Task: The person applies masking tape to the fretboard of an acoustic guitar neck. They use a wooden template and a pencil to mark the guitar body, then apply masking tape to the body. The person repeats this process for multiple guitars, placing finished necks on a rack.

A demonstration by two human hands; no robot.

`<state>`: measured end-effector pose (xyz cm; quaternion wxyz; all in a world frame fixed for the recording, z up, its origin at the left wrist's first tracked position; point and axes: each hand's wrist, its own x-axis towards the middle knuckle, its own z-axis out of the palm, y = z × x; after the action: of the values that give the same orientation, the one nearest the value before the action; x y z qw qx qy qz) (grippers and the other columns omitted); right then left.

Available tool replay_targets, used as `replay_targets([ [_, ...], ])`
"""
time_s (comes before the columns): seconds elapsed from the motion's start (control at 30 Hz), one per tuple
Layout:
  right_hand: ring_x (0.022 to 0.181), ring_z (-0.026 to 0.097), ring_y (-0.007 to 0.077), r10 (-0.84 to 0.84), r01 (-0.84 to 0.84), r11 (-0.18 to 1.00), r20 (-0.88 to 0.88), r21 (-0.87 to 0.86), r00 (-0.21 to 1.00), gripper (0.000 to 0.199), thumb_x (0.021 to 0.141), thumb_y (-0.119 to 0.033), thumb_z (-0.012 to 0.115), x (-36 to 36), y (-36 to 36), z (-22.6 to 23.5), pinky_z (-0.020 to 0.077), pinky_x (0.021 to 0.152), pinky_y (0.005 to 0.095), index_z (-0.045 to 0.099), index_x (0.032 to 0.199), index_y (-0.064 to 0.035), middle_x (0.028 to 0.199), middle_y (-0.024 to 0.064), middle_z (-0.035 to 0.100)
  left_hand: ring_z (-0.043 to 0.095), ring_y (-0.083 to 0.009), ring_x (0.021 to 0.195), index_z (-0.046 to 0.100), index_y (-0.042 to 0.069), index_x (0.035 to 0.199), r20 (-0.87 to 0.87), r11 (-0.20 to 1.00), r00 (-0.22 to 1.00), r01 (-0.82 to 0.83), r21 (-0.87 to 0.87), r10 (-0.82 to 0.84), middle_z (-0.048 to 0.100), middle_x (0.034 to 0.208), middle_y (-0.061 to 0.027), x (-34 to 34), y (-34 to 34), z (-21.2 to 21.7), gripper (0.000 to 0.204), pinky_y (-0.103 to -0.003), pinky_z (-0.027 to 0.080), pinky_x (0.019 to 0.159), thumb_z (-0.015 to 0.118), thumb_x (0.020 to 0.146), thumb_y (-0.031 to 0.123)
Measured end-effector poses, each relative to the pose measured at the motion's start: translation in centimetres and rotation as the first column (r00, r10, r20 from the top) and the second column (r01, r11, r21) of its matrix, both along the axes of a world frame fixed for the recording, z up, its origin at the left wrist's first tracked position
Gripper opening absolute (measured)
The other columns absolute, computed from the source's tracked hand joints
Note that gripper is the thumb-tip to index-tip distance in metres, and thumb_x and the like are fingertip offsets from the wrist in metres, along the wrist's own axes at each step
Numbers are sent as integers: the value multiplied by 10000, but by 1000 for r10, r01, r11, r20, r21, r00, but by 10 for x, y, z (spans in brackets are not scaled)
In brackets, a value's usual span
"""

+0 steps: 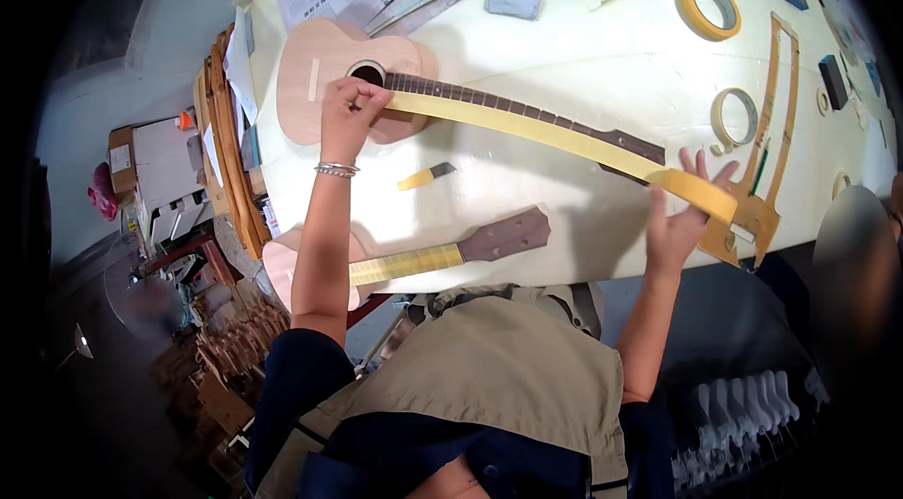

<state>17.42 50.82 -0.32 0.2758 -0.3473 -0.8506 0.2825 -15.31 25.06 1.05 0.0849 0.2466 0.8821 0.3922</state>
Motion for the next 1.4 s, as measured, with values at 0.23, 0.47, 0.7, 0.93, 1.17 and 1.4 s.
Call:
replay_targets([
  [0.23, 1053, 593, 178, -190, 185, 865, 36, -466, 981, 907, 849, -168, 651, -10, 5, -10, 218, 1097, 355, -8, 1435, 45, 1025, 151, 637, 561, -62, 652, 622, 21, 1080, 414, 982, 906, -148, 115, 88, 642, 740, -37, -12, 16, 3, 306, -201, 473, 601, 697, 791, 84],
  [0.47, 1023, 613, 174, -189, 171, 862, 10, -477, 982, 921, 846, -155, 652, -17, 6, -12, 220, 1099, 345, -32, 1425, 61, 949, 143, 668, 556, -52, 604, 475, 38, 1284, 346, 984, 928, -166, 58, 136, 627, 684, -8, -13, 19, 2, 584, -199, 468, 570, 730, 762, 96],
  [0.7, 1023, 602, 162, -133, 116, 895, -10, -430, 991, 901, 857, -133, 636, -10, 6, -19, 225, 1103, 390, -35, 1434, 35, 1002, 155, 658, 588, -166, 802, 486, 42, 1281, -325, 951, 945, -132, -279, 36, 628, 827, -50, -7, 17, 2, 562, -269, 480, 747, 675, 752, 38],
  [0.93, 979, 627, 181, -228, 201, 879, -10, -432, 974, 929, 811, -133, 691, -19, 0, -18, 328, 1040, 349, 28, 1438, 39, 953, 127, 642, 205, -299, 1386, 289, 113, 1431, -371, 778, 823, 130, -614, -430, 305, 1475, -76, 37, 15, -19, 743, -725, 7, 980, 565, 827, 447],
  [1.17, 844, 592, 188, -302, 303, 868, 67, -392, 951, 885, 818, -201, 695, -30, -9, -18, 434, 861, 301, 112, 1431, 58, 979, 108, 621, 135, -265, 1410, 253, 169, 1449, -92, 762, 877, 353, -543, -472, 235, 1508, -36, 137, 86, -27, 853, -741, 69, 973, 625, 756, 499],
  [1.4, 943, 530, 193, -328, 233, 865, -150, -444, 933, 696, 896, -176, 577, -35, -15, -48, 423, 854, 306, 181, 1417, 61, 1059, 111, 569, 438, -265, 1206, 555, 68, 1132, -181, 711, 692, 700, -67, -699, 496, 1273, -115, 161, 70, -39, 406, -463, 381, 972, 665, 764, 200],
])
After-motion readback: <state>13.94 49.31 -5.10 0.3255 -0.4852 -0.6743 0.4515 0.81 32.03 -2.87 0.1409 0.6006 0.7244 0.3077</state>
